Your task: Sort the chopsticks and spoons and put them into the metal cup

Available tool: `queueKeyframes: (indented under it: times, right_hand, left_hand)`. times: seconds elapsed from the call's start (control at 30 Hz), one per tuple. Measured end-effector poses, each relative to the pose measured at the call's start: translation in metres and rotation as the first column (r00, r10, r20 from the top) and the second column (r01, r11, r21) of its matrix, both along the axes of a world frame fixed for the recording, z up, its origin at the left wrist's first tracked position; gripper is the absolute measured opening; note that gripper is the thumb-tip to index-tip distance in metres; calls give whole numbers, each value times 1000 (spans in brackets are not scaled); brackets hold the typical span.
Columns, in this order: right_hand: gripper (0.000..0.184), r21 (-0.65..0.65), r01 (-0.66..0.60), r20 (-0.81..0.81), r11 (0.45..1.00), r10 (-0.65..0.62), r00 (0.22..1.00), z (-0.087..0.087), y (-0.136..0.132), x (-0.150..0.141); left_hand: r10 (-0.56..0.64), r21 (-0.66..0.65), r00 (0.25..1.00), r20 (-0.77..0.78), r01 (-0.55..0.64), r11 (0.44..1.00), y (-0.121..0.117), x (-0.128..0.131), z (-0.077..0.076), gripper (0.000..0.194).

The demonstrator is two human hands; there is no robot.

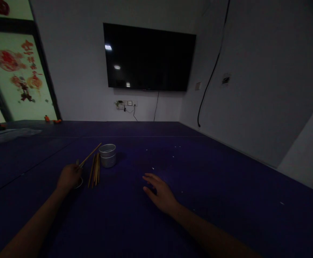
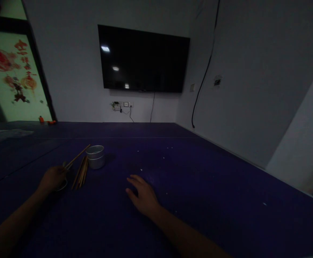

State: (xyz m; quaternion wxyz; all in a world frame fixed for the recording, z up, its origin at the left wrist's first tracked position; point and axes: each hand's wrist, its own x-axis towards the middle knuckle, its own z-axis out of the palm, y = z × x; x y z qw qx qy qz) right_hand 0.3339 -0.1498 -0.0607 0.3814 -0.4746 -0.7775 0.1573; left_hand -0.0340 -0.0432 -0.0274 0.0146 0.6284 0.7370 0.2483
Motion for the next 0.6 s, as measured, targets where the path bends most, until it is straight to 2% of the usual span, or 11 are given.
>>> queueKeyframes:
  times: [0.33, 0.47, 0.6]
  right_hand:
    - [36, 13, 1, 12, 1000, -1, 1000, 2, -2, -1]
    - [36, 13, -1, 16, 1000, 1, 1000, 1, -2, -1]
    - [36, 10, -3, 10, 1000, 3, 1000, 2, -2, -1]
  left_hand:
    - [92, 74, 989, -114, -84, 994, -18, 15, 21, 30]
    - [58, 115, 988, -140, -42, 992, -27, 34, 21, 47]
    - [-24, 57, 988, -156, 33, 998, -35, 54, 14, 53]
